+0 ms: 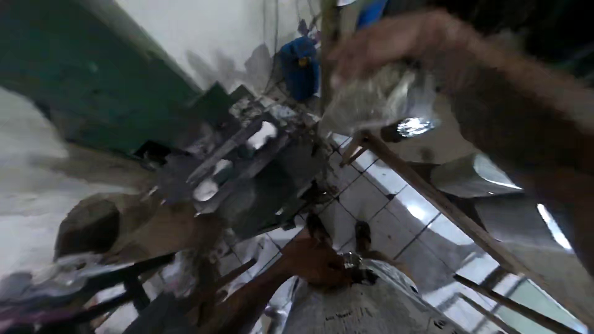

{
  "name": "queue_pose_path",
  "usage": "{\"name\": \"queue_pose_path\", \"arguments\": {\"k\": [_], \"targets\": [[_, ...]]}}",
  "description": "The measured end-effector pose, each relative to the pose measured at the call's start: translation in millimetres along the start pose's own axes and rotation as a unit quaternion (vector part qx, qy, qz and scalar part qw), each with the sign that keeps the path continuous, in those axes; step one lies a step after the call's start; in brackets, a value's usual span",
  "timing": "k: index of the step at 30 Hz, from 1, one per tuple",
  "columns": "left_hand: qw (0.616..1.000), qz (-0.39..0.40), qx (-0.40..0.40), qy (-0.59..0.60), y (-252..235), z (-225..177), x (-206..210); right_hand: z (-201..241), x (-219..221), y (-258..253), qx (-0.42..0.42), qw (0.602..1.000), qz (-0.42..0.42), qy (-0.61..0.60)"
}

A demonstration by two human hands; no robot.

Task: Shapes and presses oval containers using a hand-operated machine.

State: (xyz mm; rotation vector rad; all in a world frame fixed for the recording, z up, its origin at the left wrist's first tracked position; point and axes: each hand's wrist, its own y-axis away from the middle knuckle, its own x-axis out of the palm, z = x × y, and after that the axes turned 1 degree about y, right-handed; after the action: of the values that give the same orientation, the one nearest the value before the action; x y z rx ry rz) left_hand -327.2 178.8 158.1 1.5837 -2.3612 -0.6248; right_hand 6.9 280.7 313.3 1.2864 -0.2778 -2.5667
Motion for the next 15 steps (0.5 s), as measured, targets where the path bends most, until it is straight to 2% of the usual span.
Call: {"name": "queue_pose_path", "arguments": {"k": [2, 3, 6, 9, 11, 13, 15], "targets": [[0.998, -0.019, -0.023, -0.064, -36, -31, -21, -36, 48, 83, -0.021, 0.999, 0.025, -0.037], [0.993, -0.054, -0.034, -0.096, -57, -43, -34, -59, 81, 130, 0.006, 0.997, 0.036, -0.063], [0.974, -0.14, -0.086, -0.157, -133, -71, -83, -118, 186, 241, 0.172, 0.975, 0.076, -0.122], [0.949, -0.176, -0.083, -0.247, -222, -93, -132, -174, 291, 292, 0.355, 0.92, 0.04, -0.158], [0.932, -0.159, -0.093, -0.311, -279, -116, -164, -207, 349, 313, 0.412, 0.897, 0.012, -0.16], [0.924, -0.142, -0.084, -0.346, -328, -129, -190, -225, 368, 323, 0.418, 0.895, 0.001, -0.157], [0.908, -0.128, -0.094, -0.387, -359, -139, -210, -231, 359, 325, 0.415, 0.892, 0.01, -0.18]]}}
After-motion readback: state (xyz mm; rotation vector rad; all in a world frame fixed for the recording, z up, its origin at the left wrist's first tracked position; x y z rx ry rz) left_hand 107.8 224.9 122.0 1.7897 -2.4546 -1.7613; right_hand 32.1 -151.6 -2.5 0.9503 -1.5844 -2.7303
